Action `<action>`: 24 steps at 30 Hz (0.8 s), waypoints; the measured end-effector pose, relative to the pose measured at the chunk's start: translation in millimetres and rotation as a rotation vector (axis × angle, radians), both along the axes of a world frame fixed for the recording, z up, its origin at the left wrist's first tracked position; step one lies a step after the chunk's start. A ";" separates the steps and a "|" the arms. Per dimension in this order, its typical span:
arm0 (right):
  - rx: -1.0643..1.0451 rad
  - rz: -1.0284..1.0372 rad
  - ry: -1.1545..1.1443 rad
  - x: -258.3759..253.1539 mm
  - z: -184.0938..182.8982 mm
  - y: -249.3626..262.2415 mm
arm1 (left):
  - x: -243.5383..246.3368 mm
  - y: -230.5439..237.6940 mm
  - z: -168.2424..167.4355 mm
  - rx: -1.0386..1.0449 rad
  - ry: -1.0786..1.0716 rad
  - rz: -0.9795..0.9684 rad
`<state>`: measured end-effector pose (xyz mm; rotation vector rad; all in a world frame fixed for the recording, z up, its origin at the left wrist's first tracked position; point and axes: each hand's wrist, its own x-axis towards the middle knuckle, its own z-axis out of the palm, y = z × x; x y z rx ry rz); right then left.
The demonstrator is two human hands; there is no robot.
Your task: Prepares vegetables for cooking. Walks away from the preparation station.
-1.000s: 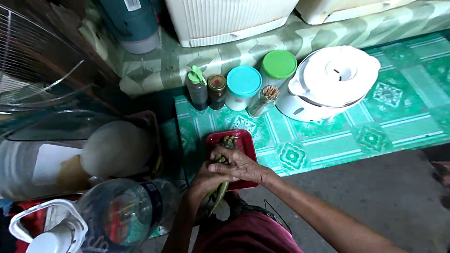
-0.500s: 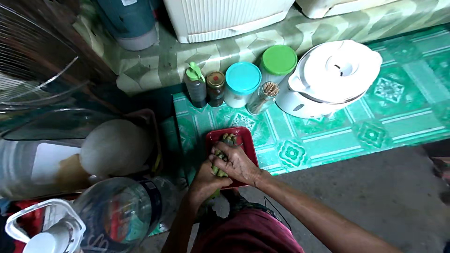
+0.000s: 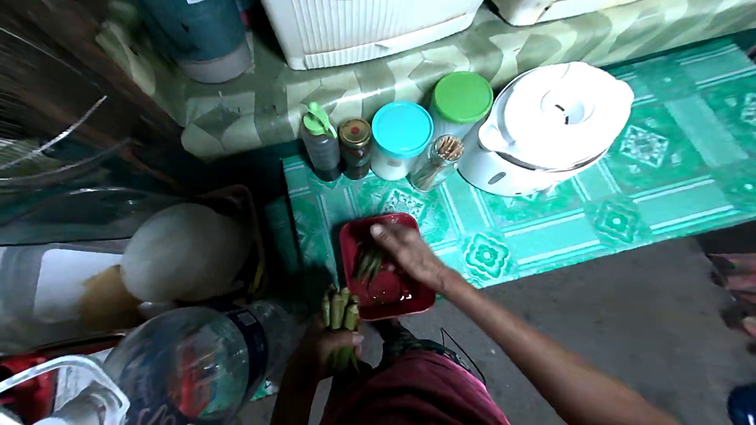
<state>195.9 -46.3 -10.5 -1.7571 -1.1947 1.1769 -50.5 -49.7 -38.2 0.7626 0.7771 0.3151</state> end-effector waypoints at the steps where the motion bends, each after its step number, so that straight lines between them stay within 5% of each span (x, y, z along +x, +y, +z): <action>1: 0.001 -0.086 -0.056 15.4 -7.9 6.1 | -8.5 -3.9 -4.9 -0.034 -0.035 0.035; 6: 0.025 -0.253 -0.317 53.9 -42.6 19.3 | -29.3 -18.0 -19.7 -0.185 -0.297 0.192; 13: 0.196 0.136 -0.626 8.5 -76.9 18.2 | -27.8 -17.8 -13.9 -0.132 -0.253 0.204; 18: 0.026 0.123 -0.748 -3.4 -57.5 22.3 | -26.9 -14.7 -11.3 -0.109 -0.215 0.239; 24: -0.378 0.090 -0.587 9.3 -38.9 21.4 | -18.7 -10.4 -8.1 -0.050 -0.156 0.252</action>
